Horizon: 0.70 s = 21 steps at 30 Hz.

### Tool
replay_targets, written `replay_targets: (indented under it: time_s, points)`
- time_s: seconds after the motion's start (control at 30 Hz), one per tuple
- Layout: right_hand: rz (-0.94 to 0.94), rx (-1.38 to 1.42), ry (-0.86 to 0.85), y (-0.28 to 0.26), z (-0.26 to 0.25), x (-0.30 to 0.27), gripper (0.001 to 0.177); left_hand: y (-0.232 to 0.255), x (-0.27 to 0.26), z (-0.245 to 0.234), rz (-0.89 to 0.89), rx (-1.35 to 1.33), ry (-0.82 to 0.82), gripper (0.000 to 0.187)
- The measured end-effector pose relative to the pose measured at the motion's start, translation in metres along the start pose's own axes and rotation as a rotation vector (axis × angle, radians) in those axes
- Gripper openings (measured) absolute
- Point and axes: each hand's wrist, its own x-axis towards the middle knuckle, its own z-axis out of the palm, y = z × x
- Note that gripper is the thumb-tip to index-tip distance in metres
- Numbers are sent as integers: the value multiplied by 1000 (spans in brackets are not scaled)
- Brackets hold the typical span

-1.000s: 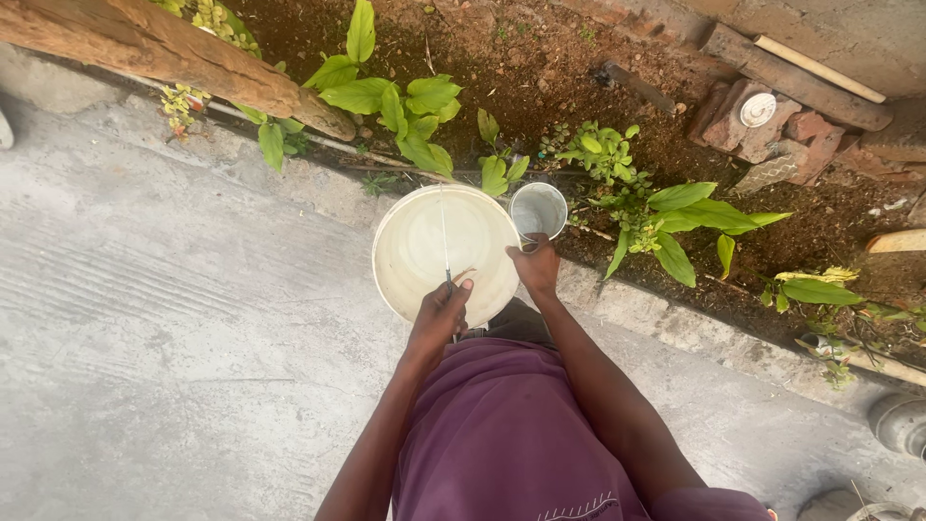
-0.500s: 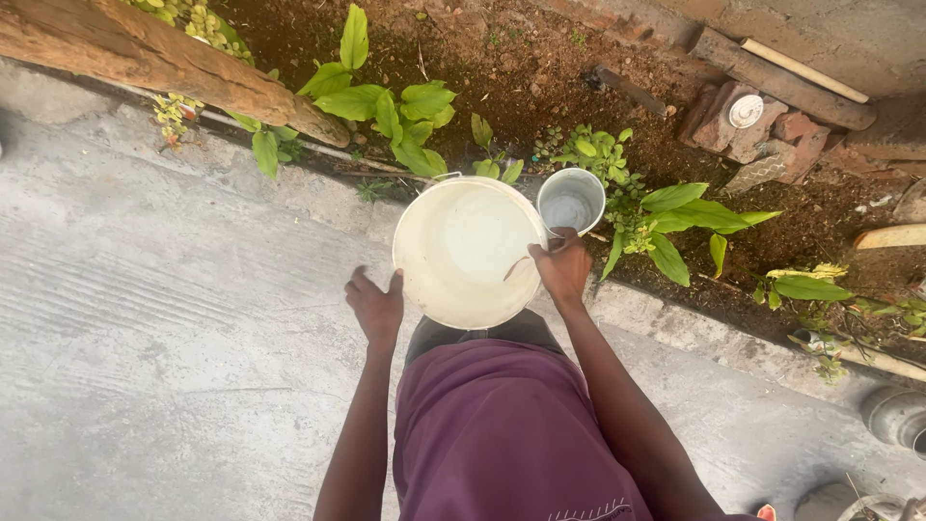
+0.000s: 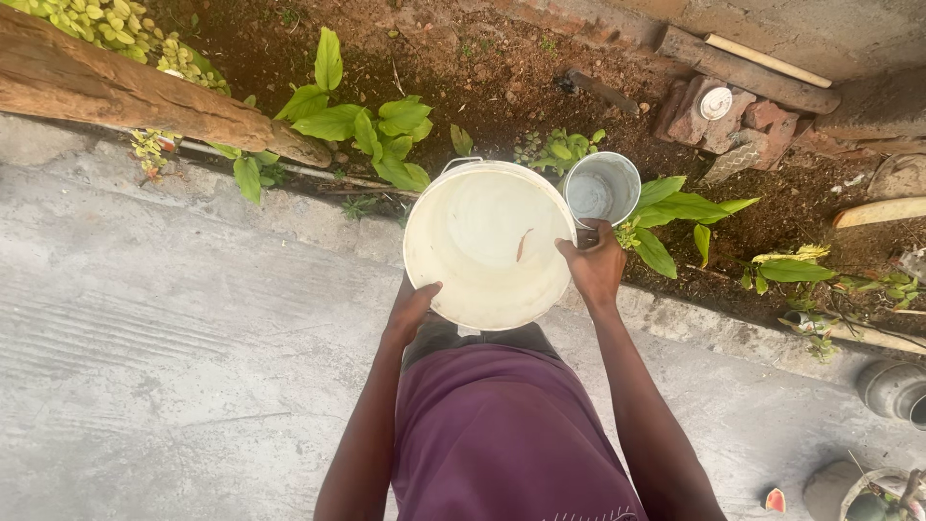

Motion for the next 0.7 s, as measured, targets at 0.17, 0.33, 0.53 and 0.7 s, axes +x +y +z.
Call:
replay_targets:
  time_s: [0.17,0.33,0.53,0.7]
  points:
    - [-4,-59,-31,11,-11,12,66,12,-31,6,231,138,91,57]
    - [-209,-123,-42,32,-26,11,71,26,-43,15,221,444,257,48]
    - [-159,-296,-35,50,-55,13,65,56,-67,29,158,456,286,45]
    - [-447,-319,190,70,-96,18,32,65,-75,31,151,480,310,42]
